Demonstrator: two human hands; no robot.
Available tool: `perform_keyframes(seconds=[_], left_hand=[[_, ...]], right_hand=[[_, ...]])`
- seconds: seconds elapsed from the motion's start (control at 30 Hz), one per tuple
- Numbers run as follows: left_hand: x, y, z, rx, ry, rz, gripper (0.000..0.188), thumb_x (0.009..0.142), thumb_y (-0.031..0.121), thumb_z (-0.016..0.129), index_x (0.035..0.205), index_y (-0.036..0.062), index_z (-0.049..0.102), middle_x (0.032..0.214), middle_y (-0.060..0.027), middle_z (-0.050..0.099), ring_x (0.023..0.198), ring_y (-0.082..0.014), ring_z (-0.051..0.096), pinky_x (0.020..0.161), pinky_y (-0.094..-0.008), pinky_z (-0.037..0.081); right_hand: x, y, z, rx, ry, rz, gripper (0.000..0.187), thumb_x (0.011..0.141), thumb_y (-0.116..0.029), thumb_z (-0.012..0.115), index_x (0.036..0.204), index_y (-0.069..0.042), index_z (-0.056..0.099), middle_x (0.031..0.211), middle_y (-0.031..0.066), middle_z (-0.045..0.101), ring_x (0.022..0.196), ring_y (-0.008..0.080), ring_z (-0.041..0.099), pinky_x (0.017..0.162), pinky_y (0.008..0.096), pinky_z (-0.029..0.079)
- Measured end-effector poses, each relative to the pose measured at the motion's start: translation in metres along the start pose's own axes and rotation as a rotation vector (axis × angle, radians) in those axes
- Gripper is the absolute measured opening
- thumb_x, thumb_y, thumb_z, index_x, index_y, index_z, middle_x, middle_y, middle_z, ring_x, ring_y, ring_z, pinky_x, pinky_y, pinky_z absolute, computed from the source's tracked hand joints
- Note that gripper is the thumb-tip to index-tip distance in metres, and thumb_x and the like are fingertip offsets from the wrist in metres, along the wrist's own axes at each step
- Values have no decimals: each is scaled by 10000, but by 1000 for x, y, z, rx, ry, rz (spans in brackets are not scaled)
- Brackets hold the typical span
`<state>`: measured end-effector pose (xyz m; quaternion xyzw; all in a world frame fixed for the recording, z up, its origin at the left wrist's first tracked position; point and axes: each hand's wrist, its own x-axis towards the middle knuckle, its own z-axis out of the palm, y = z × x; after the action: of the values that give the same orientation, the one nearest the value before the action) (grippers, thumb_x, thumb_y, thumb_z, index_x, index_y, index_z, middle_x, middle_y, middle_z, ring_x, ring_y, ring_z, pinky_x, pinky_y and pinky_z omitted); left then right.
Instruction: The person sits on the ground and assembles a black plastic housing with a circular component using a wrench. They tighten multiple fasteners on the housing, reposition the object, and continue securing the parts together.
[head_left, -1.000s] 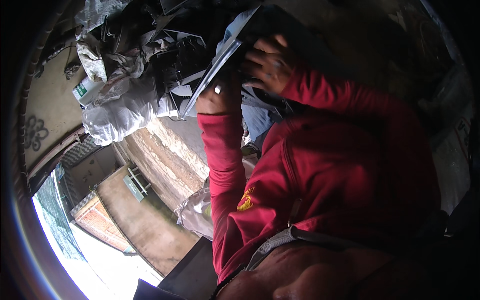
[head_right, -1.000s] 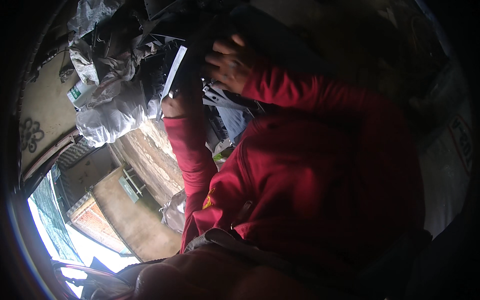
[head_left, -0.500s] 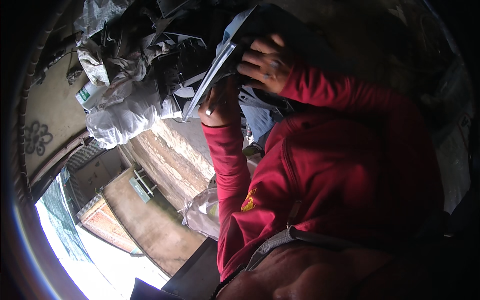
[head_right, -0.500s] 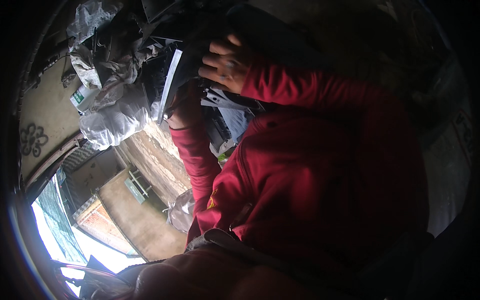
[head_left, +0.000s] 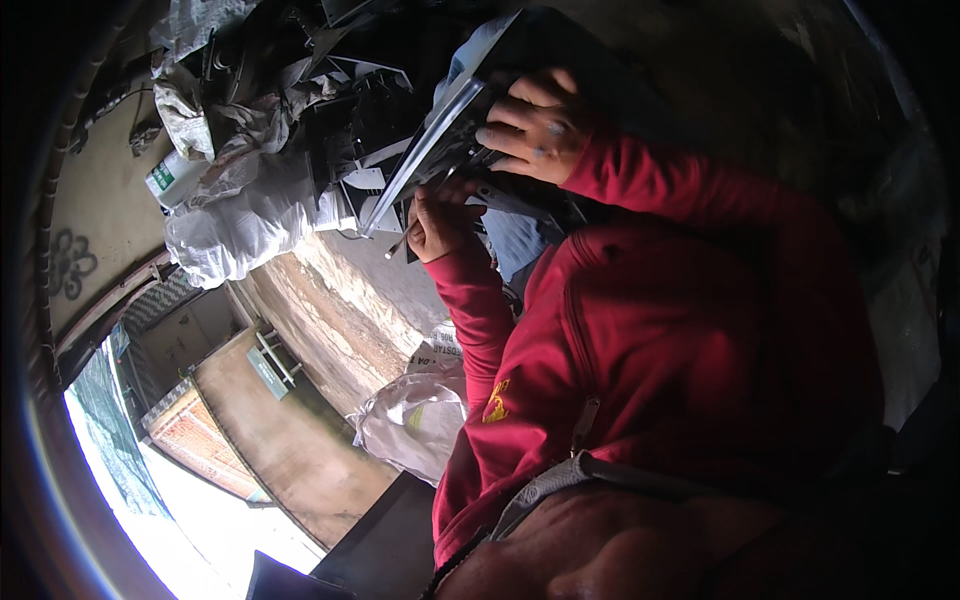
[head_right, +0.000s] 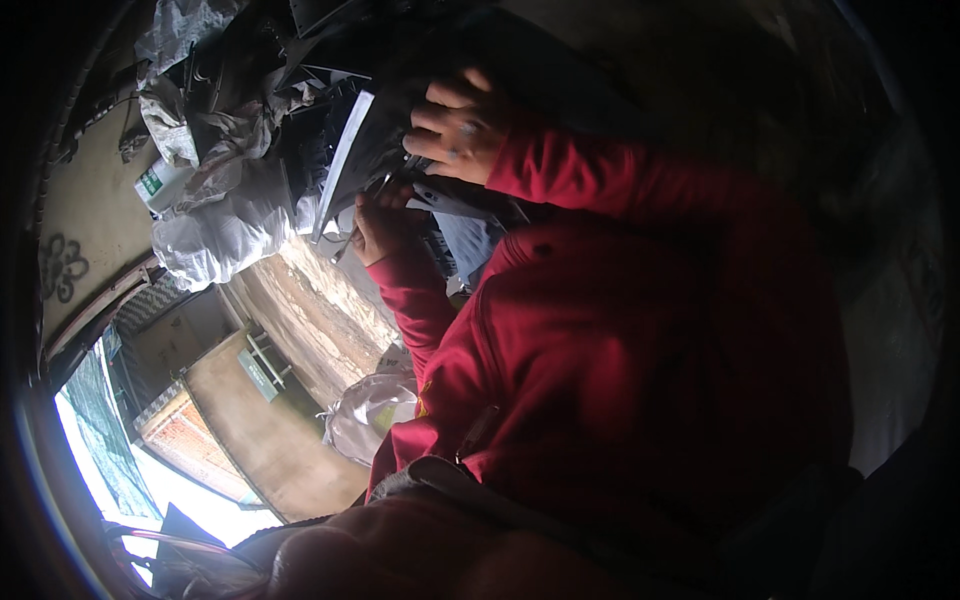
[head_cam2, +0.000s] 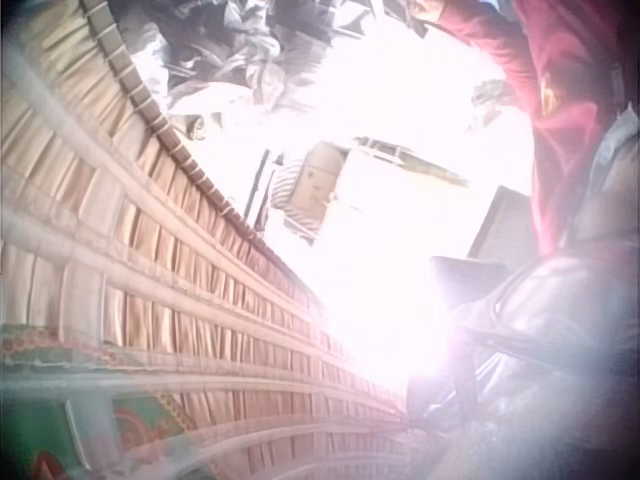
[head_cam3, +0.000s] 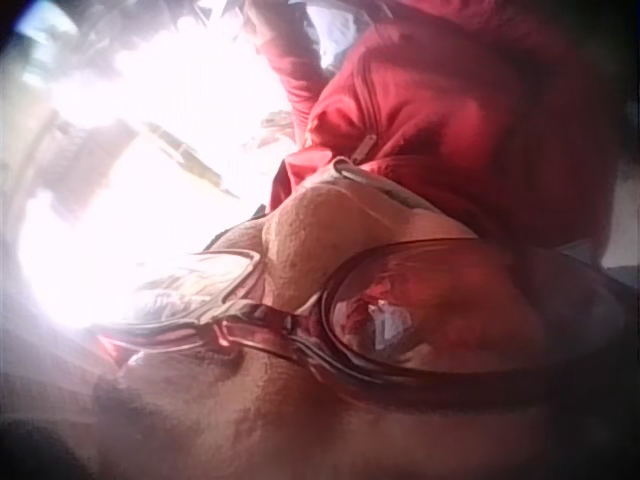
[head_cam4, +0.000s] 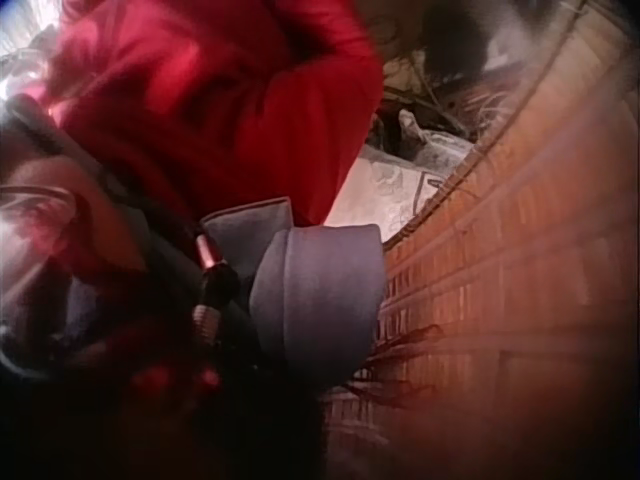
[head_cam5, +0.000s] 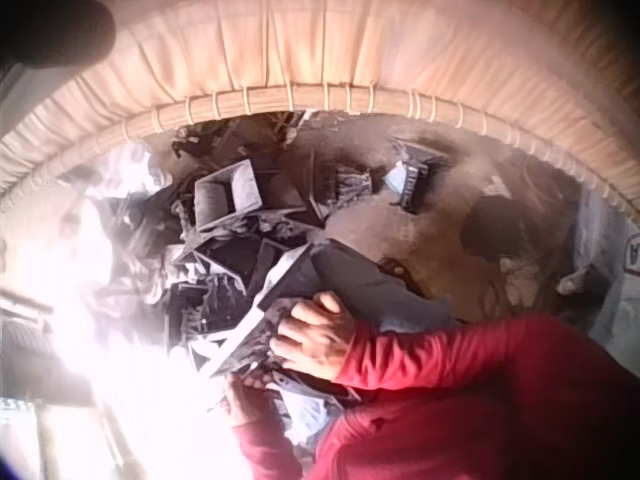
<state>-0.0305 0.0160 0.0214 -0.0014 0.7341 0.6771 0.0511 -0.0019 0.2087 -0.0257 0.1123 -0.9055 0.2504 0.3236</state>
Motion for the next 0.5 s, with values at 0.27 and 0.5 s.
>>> perform_keyframes(seconds=[0.27,0.5], left_hand=[[4,10,5,745,-107,407,252,965,212,595,1042,-16,668,860,-153,715,668,-232,701,557,-291,556],[5,42,29,1289,-228,924,180,835,84,665,1010,106,701,907,-65,696,739,-263,693,580,-343,559]], right_hand=[[6,-4,-4,-14,72,2,349,710,-349,749,1016,-228,632,1019,-64,568,1063,187,485,845,466,369],[6,-5,-11,-61,12,30,329,750,-307,688,1064,-228,635,1083,-49,561,1083,186,488,863,455,379]])
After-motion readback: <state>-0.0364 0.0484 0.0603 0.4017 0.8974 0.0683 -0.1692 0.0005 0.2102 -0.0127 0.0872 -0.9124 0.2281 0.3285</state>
